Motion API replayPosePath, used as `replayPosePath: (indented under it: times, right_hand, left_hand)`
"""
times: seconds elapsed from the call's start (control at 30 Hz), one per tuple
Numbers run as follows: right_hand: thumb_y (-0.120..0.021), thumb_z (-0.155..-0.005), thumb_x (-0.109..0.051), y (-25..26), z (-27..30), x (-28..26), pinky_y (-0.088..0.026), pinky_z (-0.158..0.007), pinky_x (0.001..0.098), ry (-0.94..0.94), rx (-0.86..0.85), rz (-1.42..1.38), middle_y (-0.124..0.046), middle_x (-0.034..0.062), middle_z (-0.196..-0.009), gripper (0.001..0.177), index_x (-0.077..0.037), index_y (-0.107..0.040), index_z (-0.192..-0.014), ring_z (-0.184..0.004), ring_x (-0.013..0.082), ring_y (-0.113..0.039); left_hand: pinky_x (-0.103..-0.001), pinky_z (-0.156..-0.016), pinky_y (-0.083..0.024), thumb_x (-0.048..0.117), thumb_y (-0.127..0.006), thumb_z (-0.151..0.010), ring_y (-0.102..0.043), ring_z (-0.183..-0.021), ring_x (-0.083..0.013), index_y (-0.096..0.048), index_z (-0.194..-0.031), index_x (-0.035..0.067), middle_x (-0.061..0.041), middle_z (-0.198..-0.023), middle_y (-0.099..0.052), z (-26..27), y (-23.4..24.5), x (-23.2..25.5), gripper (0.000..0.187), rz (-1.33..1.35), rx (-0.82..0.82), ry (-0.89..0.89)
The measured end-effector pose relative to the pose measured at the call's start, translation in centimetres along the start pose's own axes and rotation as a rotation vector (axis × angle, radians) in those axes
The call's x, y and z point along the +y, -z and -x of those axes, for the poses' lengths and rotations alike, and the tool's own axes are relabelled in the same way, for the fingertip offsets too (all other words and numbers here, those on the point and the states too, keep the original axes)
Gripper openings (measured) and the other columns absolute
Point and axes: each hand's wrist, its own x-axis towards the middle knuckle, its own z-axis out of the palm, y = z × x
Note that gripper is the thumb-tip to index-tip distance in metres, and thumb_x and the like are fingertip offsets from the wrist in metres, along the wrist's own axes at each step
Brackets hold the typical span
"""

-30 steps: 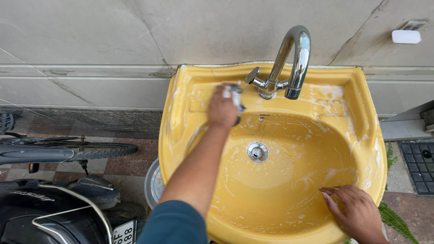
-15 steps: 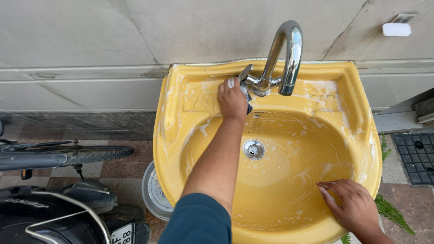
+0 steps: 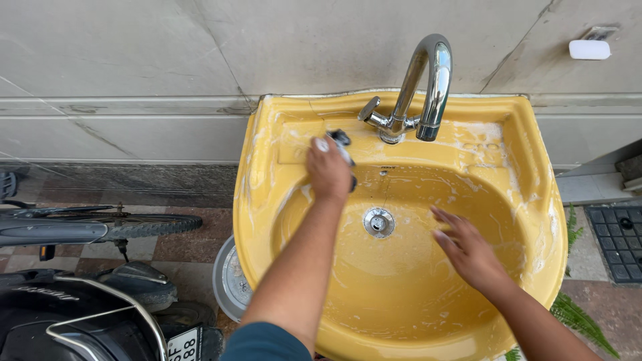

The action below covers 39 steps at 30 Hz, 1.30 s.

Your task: The person scrubs a yellow bathroom sink with a dark sponge, working the basin, rim, and faucet area while soapy water is present. The person repeatedly wipes and rinses the sponge and continues scrubbing different sections of the sink throughout the clip.

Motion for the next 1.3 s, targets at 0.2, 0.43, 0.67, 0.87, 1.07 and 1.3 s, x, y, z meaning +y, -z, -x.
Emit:
replayPosePath:
  times: [0.2,0.43,0.67,0.87,1.07,1.3]
  right_hand:
    - [-0.050,-0.103,-0.036,-5.5,-8.4,-6.3,-0.048,-0.106,0.0439,0.017,-0.041,-1.043,-0.046,0.0104,-0.152,0.065,-0.023,-0.027,-0.162,-0.131,0.0224,-0.052]
    - [-0.058,-0.098,-0.028,-5.0,-8.3,-5.3,-0.058,-0.105,0.0424,-0.041,-0.094,-1.481,-0.065,0.0123,-0.130,0.052,-0.003,-0.050,-0.143,-0.117,0.0211,-0.068]
    - [-0.052,-0.107,-0.042,-3.0,-9.3,-1.6,-0.056,-0.091,0.0349,-0.367,0.063,-1.450,-0.067,0.0139,-0.113,0.040,-0.011,-0.056,-0.132,-0.096,0.0193,-0.069]
    - [-0.045,-0.110,-0.030,7.3,-16.1,4.7,-0.061,-0.088,0.0393,-0.002,0.326,-1.375,-0.066,0.0142,-0.118,0.034,-0.005,-0.057,-0.129,-0.095,0.0241,-0.072]
    - [-0.046,-0.102,-0.026,5.6,-19.9,9.7,-0.034,-0.120,0.0510,0.326,0.702,0.765,-0.062,0.0255,-0.137,0.047,-0.001,-0.068,-0.134,-0.134,0.0433,-0.050]
    - [-0.055,-0.106,-0.034,3.8,-21.9,6.6,-0.027,-0.113,0.0504,0.313,0.809,0.621,-0.050,0.0422,-0.142,0.057,0.016,-0.054,-0.133,-0.131,0.0563,-0.042]
  left_hand:
    - [-0.042,-0.089,-0.053,0.016,-0.072,-0.085,-0.068,-0.098,-0.0339,-0.057,-0.112,-0.001,-0.021,-0.108,-0.068,4.9,0.4,6.9,0.035,0.982,-0.169,0.406]
    - [-0.045,-0.094,-0.051,0.029,-0.070,-0.098,-0.066,-0.104,-0.0340,-0.068,-0.104,0.004,-0.018,-0.111,-0.069,4.6,6.0,6.0,0.026,0.643,-0.376,0.050]
    - [-0.048,-0.108,-0.044,0.021,-0.072,-0.085,-0.056,-0.129,-0.0345,-0.066,-0.128,0.024,-0.014,-0.129,-0.064,6.3,10.0,6.6,0.044,0.300,-0.672,-0.505]
    - [-0.045,-0.121,-0.031,0.041,-0.061,-0.097,-0.040,-0.143,-0.0345,-0.056,-0.137,0.011,-0.016,-0.154,-0.044,-0.2,10.6,-2.6,0.050,-0.202,-0.311,-0.407]
    - [-0.045,-0.123,-0.016,0.060,-0.037,-0.101,-0.029,-0.149,-0.0336,-0.030,-0.158,0.008,-0.016,-0.165,-0.027,-0.9,9.7,-6.6,0.078,-0.471,-0.323,-0.411]
    - [-0.046,-0.127,-0.016,0.049,-0.038,-0.105,-0.030,-0.153,-0.0251,-0.056,-0.143,0.009,-0.005,-0.151,-0.053,-1.2,14.3,-9.6,0.058,-0.547,-0.297,-0.552]
